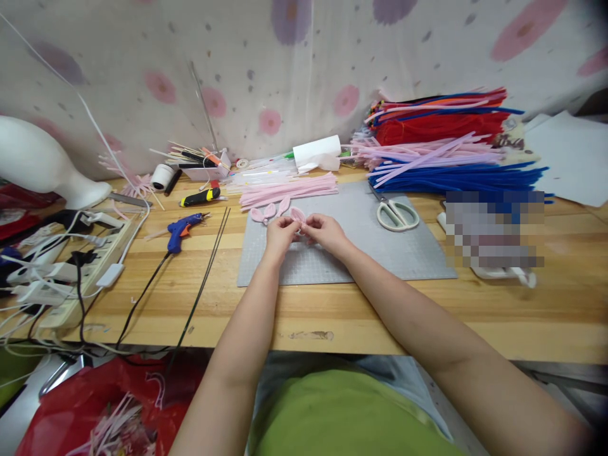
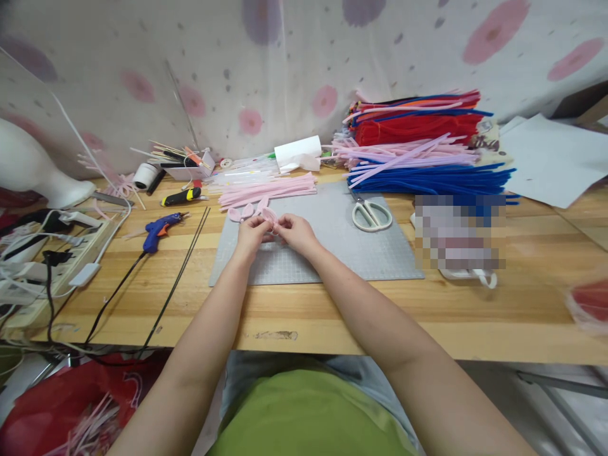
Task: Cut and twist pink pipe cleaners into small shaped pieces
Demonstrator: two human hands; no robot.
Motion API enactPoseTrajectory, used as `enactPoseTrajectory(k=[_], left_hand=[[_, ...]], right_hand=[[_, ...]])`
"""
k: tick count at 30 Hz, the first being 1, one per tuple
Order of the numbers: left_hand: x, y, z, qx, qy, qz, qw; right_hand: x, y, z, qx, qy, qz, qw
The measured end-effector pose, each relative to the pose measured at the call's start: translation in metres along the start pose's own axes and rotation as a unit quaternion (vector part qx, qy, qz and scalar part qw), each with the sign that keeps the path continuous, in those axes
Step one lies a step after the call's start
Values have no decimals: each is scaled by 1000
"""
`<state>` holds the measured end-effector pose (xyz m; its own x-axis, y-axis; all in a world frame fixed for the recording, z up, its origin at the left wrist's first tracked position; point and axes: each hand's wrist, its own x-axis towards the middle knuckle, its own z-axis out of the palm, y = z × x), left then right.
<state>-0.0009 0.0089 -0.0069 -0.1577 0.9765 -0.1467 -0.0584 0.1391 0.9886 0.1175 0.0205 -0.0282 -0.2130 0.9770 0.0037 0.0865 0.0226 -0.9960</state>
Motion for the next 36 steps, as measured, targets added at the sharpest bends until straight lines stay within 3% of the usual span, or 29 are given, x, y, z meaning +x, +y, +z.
enactPoseTrajectory(k=[9,16,30,36], left_hand=[[-2,2,-1,16,-11,9,1000],[0,0,-2,-7,-28,10,1000],[2,-7,1,45,-21,27,998],[7,-13,0,137,2,125,983]], right_hand=[[-1,-3,-4,-24,-10,-26,999],[-4,-11,-6,70,-38,9,997],[-2,-13,-5,103,15,61,993],[-2,-19,-2,76,43,72,994]])
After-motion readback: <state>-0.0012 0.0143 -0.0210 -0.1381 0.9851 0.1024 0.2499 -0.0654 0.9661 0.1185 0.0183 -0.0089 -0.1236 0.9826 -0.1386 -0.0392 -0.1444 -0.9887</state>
